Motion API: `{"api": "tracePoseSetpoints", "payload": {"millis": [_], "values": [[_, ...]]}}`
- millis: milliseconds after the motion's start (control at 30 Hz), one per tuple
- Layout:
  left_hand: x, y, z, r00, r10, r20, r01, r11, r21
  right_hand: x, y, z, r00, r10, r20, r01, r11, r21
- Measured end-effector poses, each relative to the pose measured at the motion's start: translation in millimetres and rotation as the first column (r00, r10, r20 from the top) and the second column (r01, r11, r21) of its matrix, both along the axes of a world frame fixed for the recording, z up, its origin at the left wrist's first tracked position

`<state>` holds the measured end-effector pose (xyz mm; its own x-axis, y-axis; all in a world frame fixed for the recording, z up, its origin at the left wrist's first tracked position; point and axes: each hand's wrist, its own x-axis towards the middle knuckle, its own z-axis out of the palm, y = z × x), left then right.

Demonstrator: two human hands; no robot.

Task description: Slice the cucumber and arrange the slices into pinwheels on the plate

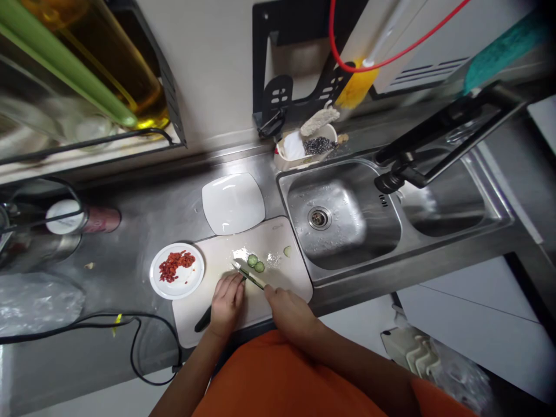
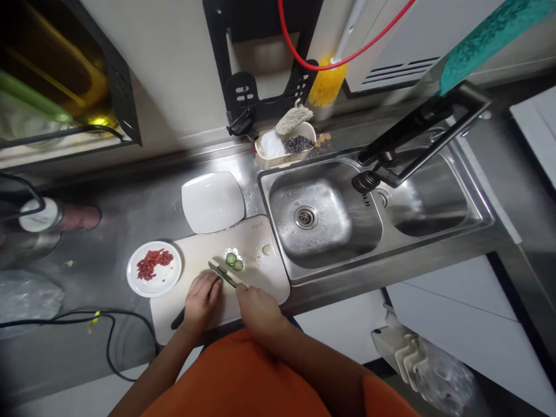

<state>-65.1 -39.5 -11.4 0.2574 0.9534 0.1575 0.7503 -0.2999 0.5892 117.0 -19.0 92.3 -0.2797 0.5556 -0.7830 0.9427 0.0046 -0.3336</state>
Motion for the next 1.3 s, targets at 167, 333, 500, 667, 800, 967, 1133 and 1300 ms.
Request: {"api": "tracePoseSetpoints", "payload": {"millis": [167,333,500,667,800,967,1133,1300], "values": [[0.0,-0.4,-1.0,1.000,0.012,0.005,-0.012,1.000,-0.013,-6.1,2.3,-2.8,1.000,0.004,0.024,-0.004,1.000,0.013],[0.3,0.5,0.8,1.000,0.002,0.014,-0.002,0.999,-0.036,-11.7,0.7,-19.4,1.000,0.011,0.001,-0.011,0.998,0.059],[0.3,0.2,1.2,1.000,0.004,0.016,-0.003,0.999,-0.041,-13.2,-3.5,-38.5,1.000,-0.011,-0.007,0.011,0.994,0.105],[-0.3,-0.7,-1.5,0.999,0.010,0.031,-0.009,1.000,-0.028,-5.5,-1.1,-39.1,0.999,-0.030,-0.023,0.032,0.994,0.104],[-0.8,-1.0,-1.8,0.999,0.012,0.034,-0.011,0.999,-0.033,2.5,-2.0,-32.1,0.998,-0.055,0.010,0.054,0.993,0.109],[-1.3,-0.8,-0.8,0.999,0.021,0.033,-0.020,0.999,-0.033,6.8,-12.3,-16.0,0.999,-0.026,0.046,0.019,0.992,0.128],[-1.5,-0.3,0.8,0.999,0.020,0.027,-0.019,0.999,-0.046,4.5,-21.2,-0.1,0.997,0.009,0.077,-0.018,0.994,0.109],[-1.3,-0.5,2.2,0.999,0.025,0.022,-0.024,0.999,-0.039,3.1,-22.9,5.8,0.995,0.002,0.096,-0.010,0.997,0.077]]}}
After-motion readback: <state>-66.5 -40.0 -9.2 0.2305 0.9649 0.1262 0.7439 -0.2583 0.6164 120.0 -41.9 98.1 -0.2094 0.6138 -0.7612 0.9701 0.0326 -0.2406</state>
